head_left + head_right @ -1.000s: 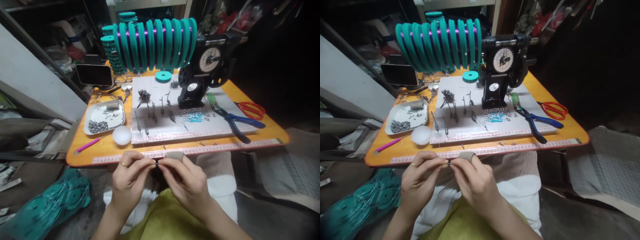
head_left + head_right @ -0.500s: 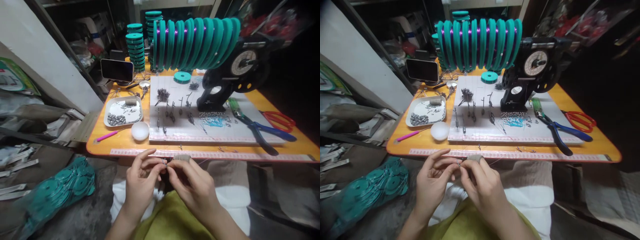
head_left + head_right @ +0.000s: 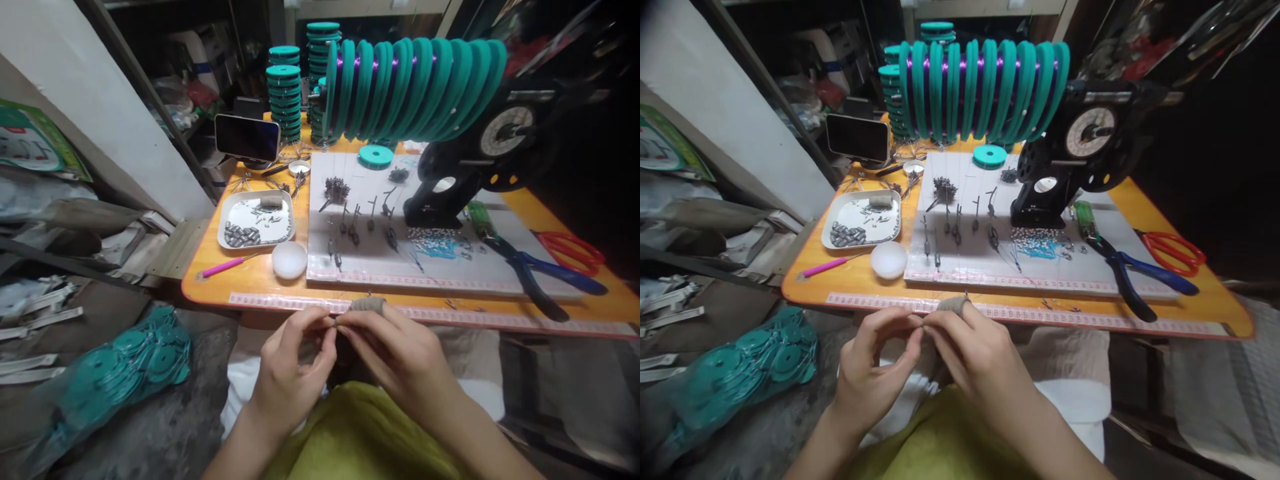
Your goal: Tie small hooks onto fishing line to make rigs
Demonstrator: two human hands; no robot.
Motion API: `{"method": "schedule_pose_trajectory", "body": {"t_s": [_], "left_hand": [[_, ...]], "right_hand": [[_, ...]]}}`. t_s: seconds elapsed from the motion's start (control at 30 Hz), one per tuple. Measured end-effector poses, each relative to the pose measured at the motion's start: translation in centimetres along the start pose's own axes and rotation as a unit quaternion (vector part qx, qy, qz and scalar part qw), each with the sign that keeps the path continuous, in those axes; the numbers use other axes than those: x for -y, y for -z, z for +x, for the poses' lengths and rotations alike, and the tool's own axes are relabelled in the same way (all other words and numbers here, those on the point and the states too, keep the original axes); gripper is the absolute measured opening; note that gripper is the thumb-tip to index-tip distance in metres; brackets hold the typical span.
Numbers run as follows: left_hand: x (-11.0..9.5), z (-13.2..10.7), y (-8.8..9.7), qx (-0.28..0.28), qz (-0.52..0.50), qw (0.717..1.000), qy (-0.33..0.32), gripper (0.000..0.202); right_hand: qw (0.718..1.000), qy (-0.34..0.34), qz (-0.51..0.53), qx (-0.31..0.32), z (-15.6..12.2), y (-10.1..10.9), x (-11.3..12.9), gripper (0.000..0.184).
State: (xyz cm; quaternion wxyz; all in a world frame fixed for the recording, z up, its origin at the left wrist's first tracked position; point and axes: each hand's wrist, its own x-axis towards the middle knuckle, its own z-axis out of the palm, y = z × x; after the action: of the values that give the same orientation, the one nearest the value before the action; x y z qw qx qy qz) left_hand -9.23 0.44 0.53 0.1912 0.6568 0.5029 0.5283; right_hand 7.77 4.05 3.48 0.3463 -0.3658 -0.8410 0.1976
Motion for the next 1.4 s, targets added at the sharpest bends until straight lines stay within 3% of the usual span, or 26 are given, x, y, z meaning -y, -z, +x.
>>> {"method": "schedule_pose_trajectory", "body": {"t_s": [0.23, 0.43, 0.57, 0.83, 1.07, 1.17, 1.27, 1.33, 1.4], "left_hand": [[-0.5, 0.2, 0.4, -0.009, 0.015, 1.0, -0.01, 0.04], [-0.6, 0.6, 1.1, 0.0, 0.082, 0.993, -0.085, 0.038], [-0.6, 0.6, 1.2, 0.009, 0.098, 0.99, -0.097, 0.039], [-0.7, 0.6, 0.9, -0.023, 0.007, 0.998, 0.05, 0.041], [-0.4, 0.9, 0.7, -0.028, -0.051, 0.996, 0.069, 0.04], [-0.2, 0.7, 0.2, -0.027, -0.15, 0.976, 0.156, 0.03], [0.0, 0.6, -0.6, -0.04, -0.269, 0.93, 0.248, 0.026], [0.0, 0.7, -1.0, -0.04, -0.305, 0.913, 0.269, 0.022], [0.0, 0.9, -1.0, -0.026, -0.291, 0.922, 0.254, 0.011]], "right_hand": [[0.997, 0.008, 0.044, 0.068, 1.3, 1.4, -0.3, 0.031], [0.992, -0.002, 0.052, 0.115, 2.2, 1.5, 0.2, 0.021], [0.992, 0.005, 0.054, 0.117, 2.4, 1.1, 0.0, 0.017], [0.993, 0.032, 0.06, 0.092, 2.1, 1.0, -0.5, 0.025], [0.997, 0.043, 0.042, 0.053, 2.4, 0.7, -0.5, 0.023], [0.998, 0.04, 0.041, 0.025, 2.2, 0.7, -0.1, 0.023], [0.998, 0.029, 0.05, -0.007, 2.0, 0.6, 0.1, 0.023], [0.998, 0.024, 0.053, -0.026, 1.8, 0.6, 0.2, 0.022], [0.998, 0.017, 0.049, -0.044, 1.7, 0.5, 0.2, 0.019]]}}
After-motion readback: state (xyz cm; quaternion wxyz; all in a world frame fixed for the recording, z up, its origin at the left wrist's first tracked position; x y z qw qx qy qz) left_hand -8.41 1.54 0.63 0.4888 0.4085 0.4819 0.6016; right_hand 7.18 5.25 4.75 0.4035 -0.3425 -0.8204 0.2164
